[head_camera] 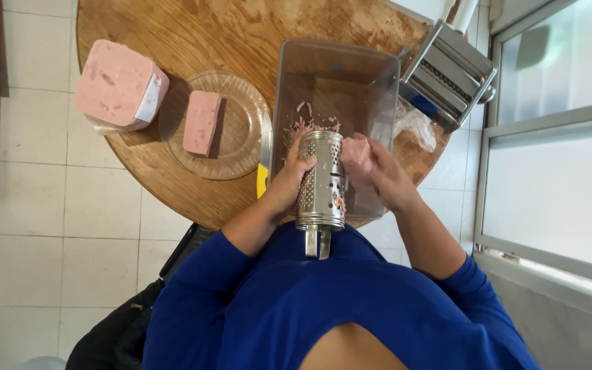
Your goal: Grating a block of ham into a plastic container using a manual metal grater.
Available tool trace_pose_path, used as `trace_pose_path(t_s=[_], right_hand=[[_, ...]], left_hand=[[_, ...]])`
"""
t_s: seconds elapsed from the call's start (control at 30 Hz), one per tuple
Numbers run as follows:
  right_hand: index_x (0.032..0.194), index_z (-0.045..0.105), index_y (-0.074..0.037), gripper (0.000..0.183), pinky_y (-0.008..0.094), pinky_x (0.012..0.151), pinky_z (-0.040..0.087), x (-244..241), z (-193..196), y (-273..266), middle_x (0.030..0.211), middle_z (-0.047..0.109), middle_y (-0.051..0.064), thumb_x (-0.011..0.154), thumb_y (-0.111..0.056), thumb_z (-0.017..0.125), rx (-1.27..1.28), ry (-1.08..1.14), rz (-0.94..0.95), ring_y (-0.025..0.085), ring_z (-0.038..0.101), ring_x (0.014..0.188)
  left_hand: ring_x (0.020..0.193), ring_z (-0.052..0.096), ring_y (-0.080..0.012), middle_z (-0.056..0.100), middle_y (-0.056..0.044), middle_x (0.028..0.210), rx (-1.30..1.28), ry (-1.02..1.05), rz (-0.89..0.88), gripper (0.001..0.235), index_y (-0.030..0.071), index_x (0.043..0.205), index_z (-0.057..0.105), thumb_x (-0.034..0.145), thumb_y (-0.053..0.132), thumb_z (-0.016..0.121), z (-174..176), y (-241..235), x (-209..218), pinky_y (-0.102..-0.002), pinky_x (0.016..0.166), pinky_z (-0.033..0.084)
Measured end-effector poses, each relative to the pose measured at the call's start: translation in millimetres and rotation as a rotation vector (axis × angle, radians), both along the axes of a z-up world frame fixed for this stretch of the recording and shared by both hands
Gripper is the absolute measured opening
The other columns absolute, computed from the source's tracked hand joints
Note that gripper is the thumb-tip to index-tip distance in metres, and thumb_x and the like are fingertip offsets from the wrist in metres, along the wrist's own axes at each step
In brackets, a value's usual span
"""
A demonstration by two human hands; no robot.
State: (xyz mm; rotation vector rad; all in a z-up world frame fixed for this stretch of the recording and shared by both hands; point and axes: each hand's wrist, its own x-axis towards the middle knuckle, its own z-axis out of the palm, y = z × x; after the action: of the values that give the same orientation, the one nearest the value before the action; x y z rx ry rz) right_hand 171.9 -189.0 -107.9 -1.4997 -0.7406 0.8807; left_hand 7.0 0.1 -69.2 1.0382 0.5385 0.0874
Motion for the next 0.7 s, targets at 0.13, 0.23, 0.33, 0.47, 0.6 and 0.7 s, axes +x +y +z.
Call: trace_pose_path(t_s=[0.13, 0.23, 0.33, 0.47, 0.6, 0.7], right_hand=[[0.149, 0.039, -0.006, 0.097, 0.040, 0.096, 0.054, 1, 6, 8, 0.126, 0.061, 0.017, 0.069, -0.008, 0.094, -0.036, 0.029, -0.041, 0.027, 0.063, 0.112], [0.134, 0.057, -0.010, 0.068, 0.027, 0.071, 0.056, 1, 22, 8, 0.103, 0.065, 0.010, 0.076, -0.016, 0.091, -0.123, 0.001, -0.059, 0.017, 0.064, 0.090], [0.136, 0.064, -0.006, 0.067, 0.042, 0.103, 0.047, -10, 31, 1, 0.128, 0.066, 0.018, 0.079, -0.028, 0.091, -0.106, -0.416, -0.068, 0.028, 0.063, 0.118], [0.147, 0.059, -0.008, 0.054, 0.043, 0.105, 0.047, -20, 55, 2, 0.125, 0.067, 0.019, 0.094, -0.015, 0.072, -0.049, -0.337, -0.061, 0.024, 0.062, 0.120], [0.129, 0.072, -0.004, 0.035, 0.039, 0.096, 0.053, -33, 65, 2, 0.113, 0.074, 0.017, 0.096, -0.015, 0.071, -0.028, -0.234, -0.084, 0.021, 0.067, 0.110], [0.127, 0.074, -0.007, 0.033, 0.042, 0.095, 0.055, -39, 68, 7, 0.112, 0.076, 0.018, 0.097, -0.022, 0.071, -0.147, -0.174, -0.137, 0.025, 0.070, 0.108]], left_hand=[[0.139, 0.032, -0.0542, 0.013, -0.041, 0.156, 0.003, 0.006, -0.004, 0.088, 0.010, 0.160, 0.004, 0.092, 0.040, 0.052, 17, -2, -6, -0.057, 0.110, 0.040], [0.137, 0.035, -0.0547, 0.017, -0.043, 0.153, 0.000, 0.007, -0.015, 0.090, 0.009, 0.160, 0.004, 0.091, 0.042, 0.052, 15, -1, -6, -0.057, 0.108, 0.042], [0.134, 0.043, -0.0518, 0.023, -0.039, 0.154, -0.038, 0.038, 0.027, 0.089, 0.015, 0.161, 0.007, 0.090, 0.040, 0.054, 21, -7, -9, -0.056, 0.103, 0.047], [0.142, 0.028, -0.0533, 0.014, -0.039, 0.157, 0.008, 0.016, 0.069, 0.086, 0.010, 0.161, 0.007, 0.092, 0.037, 0.051, 45, -8, -10, -0.058, 0.115, 0.030], [0.144, 0.022, -0.0547, 0.011, -0.040, 0.157, 0.049, 0.017, 0.064, 0.085, 0.008, 0.160, 0.007, 0.092, 0.035, 0.050, 64, -10, -12, -0.060, 0.118, 0.022], [0.134, 0.041, -0.0537, 0.021, -0.040, 0.153, -0.012, 0.024, 0.033, 0.088, 0.010, 0.161, 0.005, 0.091, 0.034, 0.053, 21, -5, -6, -0.057, 0.105, 0.045]])
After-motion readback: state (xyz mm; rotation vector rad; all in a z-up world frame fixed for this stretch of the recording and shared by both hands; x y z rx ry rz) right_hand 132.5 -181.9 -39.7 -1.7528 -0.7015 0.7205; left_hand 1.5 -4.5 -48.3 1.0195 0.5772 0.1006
